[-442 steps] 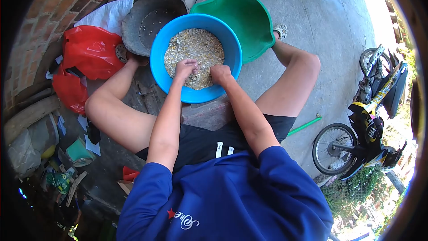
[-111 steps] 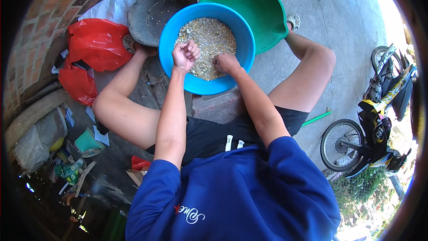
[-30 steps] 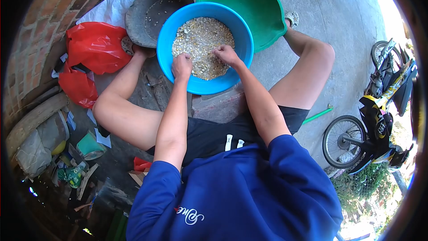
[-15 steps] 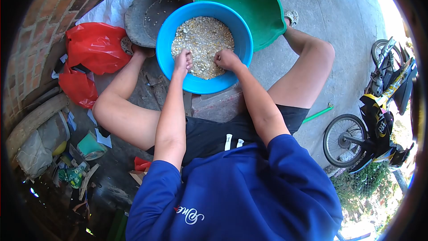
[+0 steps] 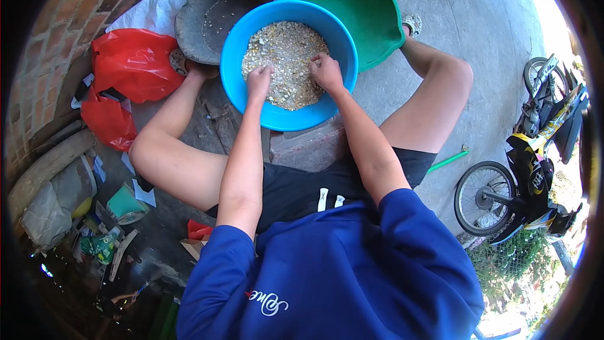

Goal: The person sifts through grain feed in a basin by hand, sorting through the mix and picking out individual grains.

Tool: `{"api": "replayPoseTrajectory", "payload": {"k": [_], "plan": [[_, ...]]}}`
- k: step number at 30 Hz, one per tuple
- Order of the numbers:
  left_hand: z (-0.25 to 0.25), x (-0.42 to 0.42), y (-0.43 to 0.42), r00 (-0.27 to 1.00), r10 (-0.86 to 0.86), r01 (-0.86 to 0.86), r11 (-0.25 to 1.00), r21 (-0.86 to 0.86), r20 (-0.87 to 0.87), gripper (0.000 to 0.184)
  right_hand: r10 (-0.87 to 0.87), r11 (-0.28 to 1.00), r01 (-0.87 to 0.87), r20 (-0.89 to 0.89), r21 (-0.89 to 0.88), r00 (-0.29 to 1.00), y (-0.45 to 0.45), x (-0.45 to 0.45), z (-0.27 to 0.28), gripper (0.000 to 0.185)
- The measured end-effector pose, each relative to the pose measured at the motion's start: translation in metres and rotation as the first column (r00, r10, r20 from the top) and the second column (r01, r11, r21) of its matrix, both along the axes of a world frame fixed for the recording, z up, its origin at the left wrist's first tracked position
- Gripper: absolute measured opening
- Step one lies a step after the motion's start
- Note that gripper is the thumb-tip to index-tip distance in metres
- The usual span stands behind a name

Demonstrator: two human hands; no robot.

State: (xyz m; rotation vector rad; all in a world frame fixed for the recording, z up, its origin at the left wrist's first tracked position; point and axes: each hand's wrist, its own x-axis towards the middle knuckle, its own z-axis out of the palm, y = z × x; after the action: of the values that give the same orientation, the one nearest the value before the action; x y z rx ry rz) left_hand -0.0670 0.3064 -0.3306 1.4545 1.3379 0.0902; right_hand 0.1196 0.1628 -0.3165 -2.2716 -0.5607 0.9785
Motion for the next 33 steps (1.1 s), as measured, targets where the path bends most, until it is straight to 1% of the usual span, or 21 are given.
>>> {"api": "replayPoseTrajectory", "payload": {"k": [1,2,4,7,10,11,14,17,20,23,26,29,33], "plan": [[-0.001,-0.002,0.000,0.992,-0.048,0.058,0.995,0.080,-0.116,0.031,-0.001,1.000,0.001,0.007,-0.005,1.000,0.000,0.000,0.002,0.028],[-0.003,-0.002,-0.002,0.994,-0.027,0.041,0.991,0.131,-0.108,0.029,-0.002,1.000,0.002,0.012,-0.010,1.000,0.001,-0.001,0.004,0.028],[-0.007,0.002,-0.007,0.996,0.017,0.004,0.973,0.231,-0.089,0.025,0.052,0.999,-0.052,0.047,-0.006,0.998,0.002,0.000,0.001,0.027],[-0.004,0.008,-0.005,0.986,-0.056,0.101,0.948,0.301,-0.154,0.020,0.105,0.994,-0.105,0.084,-0.006,0.991,0.001,0.002,-0.003,0.025],[0.010,0.017,-0.009,0.983,-0.084,0.141,0.917,0.373,-0.166,0.019,0.119,0.993,-0.117,0.097,-0.021,0.988,0.006,0.001,-0.007,0.023],[0.020,0.021,-0.010,0.981,-0.099,0.152,0.924,0.350,-0.166,0.019,0.117,0.993,-0.115,0.101,-0.030,0.988,0.007,0.002,-0.008,0.023],[0.023,0.025,-0.011,0.968,-0.134,0.196,0.929,0.314,-0.211,0.019,0.155,0.988,-0.153,0.149,-0.023,0.977,0.010,0.002,-0.013,0.021],[0.030,0.038,-0.016,0.933,-0.180,0.288,0.892,0.347,-0.312,0.020,0.208,0.978,-0.200,0.181,-0.061,0.961,0.012,0.001,-0.016,0.021],[0.029,0.052,-0.020,0.872,-0.327,0.448,0.833,0.325,-0.364,0.021,0.232,0.973,-0.224,0.218,-0.064,0.948,0.011,-0.002,-0.022,0.022],[0.026,0.065,-0.023,0.838,-0.422,0.533,0.772,0.348,-0.347,0.022,0.277,0.961,-0.275,0.245,-0.040,0.929,0.009,-0.001,-0.023,0.023],[0.026,0.076,-0.028,0.817,-0.460,0.568,0.748,0.344,-0.348,0.022,0.302,0.951,-0.309,0.249,-0.011,0.920,0.008,0.002,-0.028,0.023],[0.022,0.084,-0.033,0.782,-0.490,0.613,0.714,0.338,-0.385,0.022,0.298,0.953,-0.303,0.219,-0.013,0.929,0.008,0.004,-0.035,0.021],[0.015,0.091,-0.034,0.773,-0.496,0.622,0.715,0.318,-0.396,0.023,0.300,0.952,-0.306,0.207,-0.006,0.931,0.009,0.005,-0.040,0.022]]}}
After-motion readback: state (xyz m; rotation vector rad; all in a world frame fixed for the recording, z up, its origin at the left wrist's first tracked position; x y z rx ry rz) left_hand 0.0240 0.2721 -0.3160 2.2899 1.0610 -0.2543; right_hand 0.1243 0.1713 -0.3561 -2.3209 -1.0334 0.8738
